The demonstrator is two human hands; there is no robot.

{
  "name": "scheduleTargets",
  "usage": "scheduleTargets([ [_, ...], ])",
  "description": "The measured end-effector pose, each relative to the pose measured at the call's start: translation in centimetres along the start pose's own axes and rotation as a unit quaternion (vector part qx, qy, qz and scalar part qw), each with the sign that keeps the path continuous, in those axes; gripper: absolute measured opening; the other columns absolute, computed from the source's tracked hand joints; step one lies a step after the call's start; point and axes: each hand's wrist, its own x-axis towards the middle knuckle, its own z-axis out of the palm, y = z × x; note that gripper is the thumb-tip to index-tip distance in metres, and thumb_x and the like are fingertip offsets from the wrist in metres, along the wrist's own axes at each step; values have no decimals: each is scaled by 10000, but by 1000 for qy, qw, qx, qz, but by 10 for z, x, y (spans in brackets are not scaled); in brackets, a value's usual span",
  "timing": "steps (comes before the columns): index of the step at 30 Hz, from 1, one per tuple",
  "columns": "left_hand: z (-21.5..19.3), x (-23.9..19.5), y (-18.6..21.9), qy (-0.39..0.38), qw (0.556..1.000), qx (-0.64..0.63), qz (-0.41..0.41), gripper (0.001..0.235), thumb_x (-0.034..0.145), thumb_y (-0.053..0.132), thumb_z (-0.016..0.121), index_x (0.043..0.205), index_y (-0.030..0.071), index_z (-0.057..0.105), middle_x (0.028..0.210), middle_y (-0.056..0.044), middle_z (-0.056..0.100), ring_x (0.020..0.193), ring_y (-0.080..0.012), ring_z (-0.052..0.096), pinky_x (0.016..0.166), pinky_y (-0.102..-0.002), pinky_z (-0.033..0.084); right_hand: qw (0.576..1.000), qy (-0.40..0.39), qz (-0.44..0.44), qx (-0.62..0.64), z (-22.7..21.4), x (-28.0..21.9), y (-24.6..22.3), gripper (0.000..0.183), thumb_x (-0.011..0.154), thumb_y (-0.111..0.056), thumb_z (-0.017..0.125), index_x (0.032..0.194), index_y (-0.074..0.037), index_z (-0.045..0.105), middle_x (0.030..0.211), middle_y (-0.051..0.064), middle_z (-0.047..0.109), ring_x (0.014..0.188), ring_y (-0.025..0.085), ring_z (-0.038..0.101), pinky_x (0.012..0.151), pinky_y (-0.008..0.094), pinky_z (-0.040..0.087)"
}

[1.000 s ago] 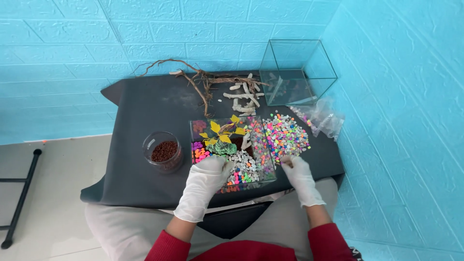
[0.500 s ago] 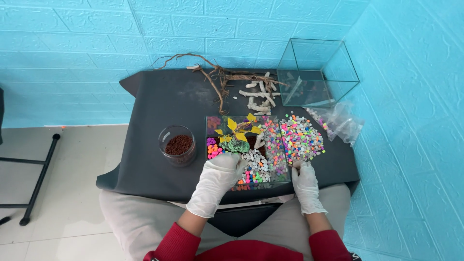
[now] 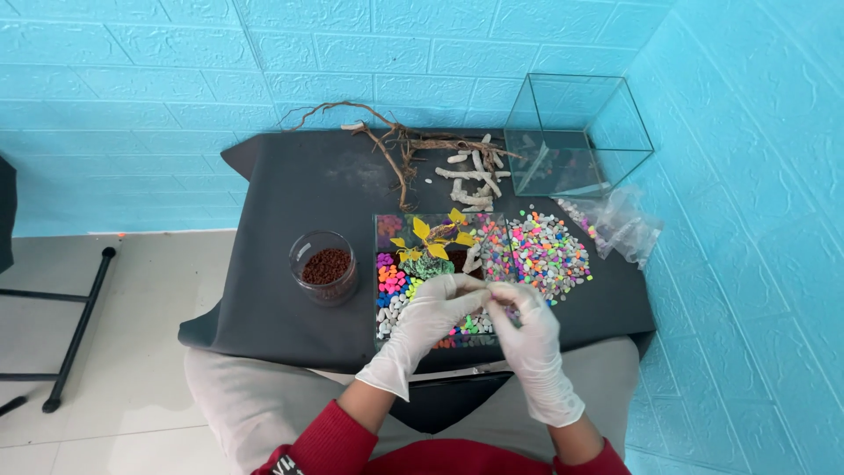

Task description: The person is decorating a small glass aquarium by carefully placing colorful beads around a small plant inside the tank.

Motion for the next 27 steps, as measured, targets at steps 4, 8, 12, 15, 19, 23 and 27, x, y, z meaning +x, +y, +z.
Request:
scheduleTargets([
  [4,1,-3,19,-8,999,9,-46,248,807,265,783,1020,138,782,837,-60,744,777,-123,688,711,-236,586,999,12,19,43,5,-7,7,156,823,-44,838,949,-91,759,871,67,756,776,230,757,696,316,617],
  [8,-8,16,14,-38,993,93,-61,246,813,236,737,1012,104,798,797,-83,741,738,-153,699,679,-271,583,999,17,20,38,-1,-5,14,281,800,-76,861,1021,-101,690,937,74,757,809,254,749,720,359,615],
  [12,-7,58,2,-154,902,399,-60,318,904,232,668,1164,70,753,987,-159,757,919,-308,738,788,-388,593,991,126,34,4,-12,-5,51,250,919,-21,752,1122,-103,632,1064,53,675,911,233,681,844,358,553],
  [15,-3,108,-91,-200,760,615,59,341,749,208,791,1006,-17,767,909,-193,758,898,-345,742,737,-442,619,984,150,96,-11,-4,-21,110,272,984,-90,694,1223,-138,574,1117,21,639,981,183,650,930,358,499],
  [19,10,144,-145,-225,722,647,103,352,740,242,805,927,-50,748,883,-208,741,872,-371,736,721,-479,612,975,144,166,-39,2,-37,148,287,972,-66,682,1220,-155,569,1108,5,635,987,178,651,959,360,473],
  [23,8,148,-154,-256,694,663,113,360,713,285,796,920,-8,772,901,-190,763,909,-369,746,737,-467,619,972,109,200,-55,10,-38,166,359,964,-42,675,1270,-163,531,1129,33,619,1023,245,653,968,412,499],
  [27,4,159,-168,-281,697,657,57,458,699,389,805,935,-1,763,906,-171,768,921,-369,747,737,-455,610,975,86,196,-56,15,-39,174,367,957,-32,669,1258,-191,533,1093,-10,593,1014,230,650,960,408,498],
])
